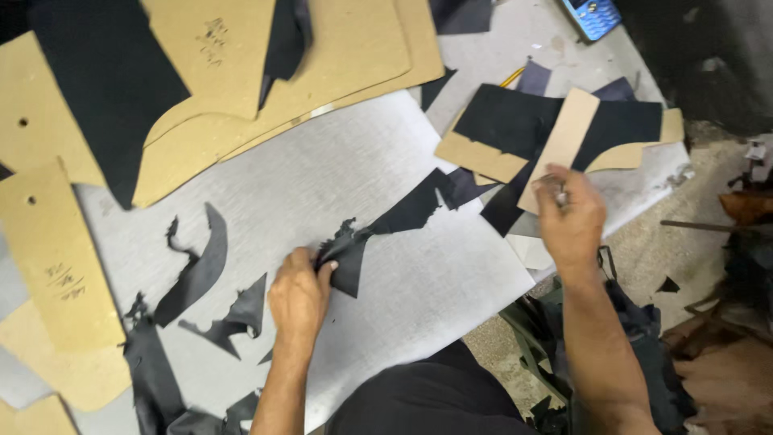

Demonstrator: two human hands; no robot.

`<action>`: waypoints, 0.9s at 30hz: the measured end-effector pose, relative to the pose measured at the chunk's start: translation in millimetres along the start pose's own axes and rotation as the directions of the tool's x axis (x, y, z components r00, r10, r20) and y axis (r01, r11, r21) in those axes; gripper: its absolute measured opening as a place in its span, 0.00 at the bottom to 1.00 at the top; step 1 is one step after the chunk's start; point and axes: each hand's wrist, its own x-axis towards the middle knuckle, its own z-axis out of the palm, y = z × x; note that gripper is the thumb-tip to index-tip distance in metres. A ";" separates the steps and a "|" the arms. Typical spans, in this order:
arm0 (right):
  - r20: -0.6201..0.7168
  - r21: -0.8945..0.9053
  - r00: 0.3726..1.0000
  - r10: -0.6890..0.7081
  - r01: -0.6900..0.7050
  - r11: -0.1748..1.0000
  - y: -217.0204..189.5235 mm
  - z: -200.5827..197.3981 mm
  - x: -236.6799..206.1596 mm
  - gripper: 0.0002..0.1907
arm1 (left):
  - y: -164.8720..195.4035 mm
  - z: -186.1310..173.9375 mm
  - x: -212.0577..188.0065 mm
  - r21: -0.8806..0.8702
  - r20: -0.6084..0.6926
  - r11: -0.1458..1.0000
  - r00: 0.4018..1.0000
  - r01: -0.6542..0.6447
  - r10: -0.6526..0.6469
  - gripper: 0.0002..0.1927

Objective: The person places cardboard templates on a black leather hide, traces around them with a silver marker, and cuts out the pieces using a knife. The cut leather pieces are set aside on the table.

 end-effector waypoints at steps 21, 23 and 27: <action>0.750 0.185 0.336 -0.570 0.721 0.668 -271.0 264.8 -186.9 0.25 | -223.1 42.5 -454.9 0.387 0.366 0.514 0.385 0.765 -0.848 0.16; 0.781 0.229 0.198 -0.592 0.792 0.566 -292.4 281.1 -193.3 0.14 | -236.7 31.2 -459.8 0.221 0.269 0.392 0.331 0.893 -0.905 0.16; 0.643 0.225 0.373 -0.669 0.743 0.631 -335.6 304.3 -187.0 0.08 | -276.2 -10.9 -442.5 -0.249 -0.041 0.371 0.373 0.895 -0.927 0.17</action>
